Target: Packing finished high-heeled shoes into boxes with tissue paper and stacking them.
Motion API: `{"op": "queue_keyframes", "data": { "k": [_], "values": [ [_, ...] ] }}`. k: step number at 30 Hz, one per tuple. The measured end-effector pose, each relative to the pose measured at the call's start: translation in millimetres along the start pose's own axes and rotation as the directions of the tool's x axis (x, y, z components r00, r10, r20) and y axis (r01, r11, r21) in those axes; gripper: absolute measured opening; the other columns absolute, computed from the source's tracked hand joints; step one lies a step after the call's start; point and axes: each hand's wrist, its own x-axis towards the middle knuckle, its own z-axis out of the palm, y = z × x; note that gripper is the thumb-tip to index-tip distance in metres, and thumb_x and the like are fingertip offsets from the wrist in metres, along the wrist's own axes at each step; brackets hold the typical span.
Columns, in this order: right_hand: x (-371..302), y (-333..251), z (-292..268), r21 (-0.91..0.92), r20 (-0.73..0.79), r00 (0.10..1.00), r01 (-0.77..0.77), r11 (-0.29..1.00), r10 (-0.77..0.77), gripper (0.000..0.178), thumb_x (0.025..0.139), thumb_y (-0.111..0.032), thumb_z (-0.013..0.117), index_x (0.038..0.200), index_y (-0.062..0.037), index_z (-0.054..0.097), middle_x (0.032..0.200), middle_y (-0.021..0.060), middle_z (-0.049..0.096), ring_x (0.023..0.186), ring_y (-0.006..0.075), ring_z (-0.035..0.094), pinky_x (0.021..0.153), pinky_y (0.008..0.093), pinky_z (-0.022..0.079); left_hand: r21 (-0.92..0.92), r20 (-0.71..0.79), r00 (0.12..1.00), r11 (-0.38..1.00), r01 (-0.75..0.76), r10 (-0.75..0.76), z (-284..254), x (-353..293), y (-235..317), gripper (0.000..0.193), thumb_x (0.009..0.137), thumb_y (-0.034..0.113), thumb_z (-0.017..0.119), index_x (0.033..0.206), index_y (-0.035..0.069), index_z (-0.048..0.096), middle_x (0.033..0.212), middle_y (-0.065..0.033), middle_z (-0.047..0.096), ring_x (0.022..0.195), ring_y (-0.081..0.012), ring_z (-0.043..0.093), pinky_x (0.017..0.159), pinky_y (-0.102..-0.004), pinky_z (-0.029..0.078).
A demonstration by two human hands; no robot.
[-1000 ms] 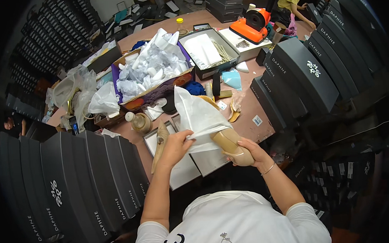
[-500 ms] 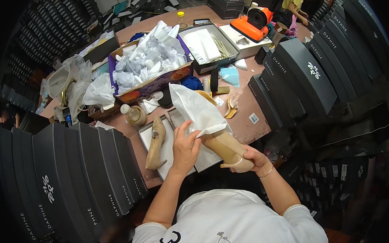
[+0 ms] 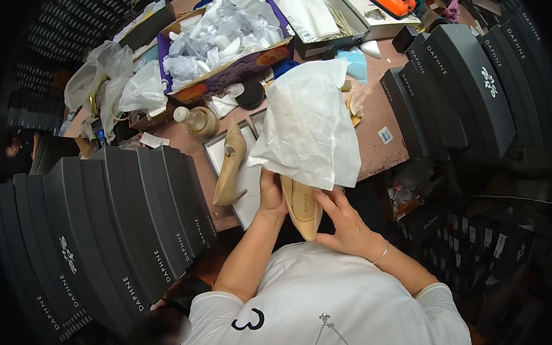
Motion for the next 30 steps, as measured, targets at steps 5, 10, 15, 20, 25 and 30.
{"op": "queue_keyframes", "data": {
  "k": [5,10,15,20,25,30],
  "values": [
    [4.8,2.7,6.5,-0.016,-0.155,0.988,0.003,1.000,-0.005,0.072,0.070,-0.020,0.080,0.132,-0.0047,0.047,0.144,0.0272,0.028,0.130,0.0415,0.037,0.104,0.0432,0.038,0.236,-0.187,0.981,0.972,0.001,0.045,11.0,4.8,-17.9,0.043,0.093,0.026,0.057,0.129,0.003,0.049,0.119,-0.0089,0.057,0.105,-0.0213,0.057,0.092,-0.0338,0.046],
    [-12.2,34.8,-32.2,0.864,0.218,0.905,-0.354,0.359,0.366,0.058,0.077,-0.026,0.071,0.124,0.0027,0.053,0.133,0.0188,0.049,0.117,0.0273,0.052,0.092,0.0372,0.048,0.919,0.379,0.822,-0.068,-0.389,0.425,7.7,7.4,13.2,0.046,0.079,-0.009,0.055,0.123,0.003,0.058,0.099,-0.0145,0.058,0.086,-0.0244,0.060,0.075,-0.0311,0.048],
    [8.9,24.8,-29.8,0.984,0.027,0.879,0.061,-0.167,0.477,0.060,0.085,-0.027,0.062,0.133,0.0031,0.040,0.122,0.0158,0.053,0.115,0.0264,0.053,0.093,0.0428,0.048,0.807,0.589,0.792,-0.155,-0.570,0.159,53.8,-16.9,11.9,0.053,0.071,-0.010,0.057,0.122,0.006,0.059,0.079,-0.0154,0.059,0.068,-0.0317,0.060,0.062,-0.0366,0.048],
    [-8.7,57.7,-19.8,0.725,-0.227,0.901,-0.097,0.682,0.370,0.061,0.086,-0.030,0.063,0.131,0.0045,0.040,0.125,0.0157,0.052,0.120,0.0268,0.050,0.098,0.0414,0.044,0.839,0.514,0.792,0.001,-0.545,0.329,60.8,9.7,0.6,0.049,0.072,-0.009,0.057,0.119,0.004,0.060,0.086,-0.0182,0.062,0.075,-0.0354,0.062,0.065,-0.0365,0.049],
    [-6.3,52.8,-44.7,0.982,-0.180,0.813,0.180,0.056,0.554,0.055,0.089,-0.030,0.059,0.132,-0.0006,0.042,0.125,0.0117,0.054,0.116,0.0251,0.052,0.100,0.0378,0.041,0.791,0.604,0.784,0.009,-0.612,0.144,63.6,9.5,-30.4,0.057,0.065,-0.012,0.053,0.118,0.004,0.061,0.074,-0.0151,0.058,0.061,-0.0309,0.058,0.056,-0.0360,0.047],
    [-34.8,143.1,-15.1,0.808,-0.292,0.786,-0.103,0.581,0.546,0.055,0.094,-0.024,0.054,0.140,-0.0018,0.033,0.139,0.0123,0.043,0.128,0.0226,0.041,0.108,0.0366,0.031,0.657,0.752,0.658,-0.047,-0.753,-0.026,60.5,2.0,-79.2,0.058,0.066,-0.004,0.062,0.123,0.007,0.060,0.064,-0.0077,0.044,0.055,-0.0225,0.050,0.051,-0.0337,0.043]
  ]
}}
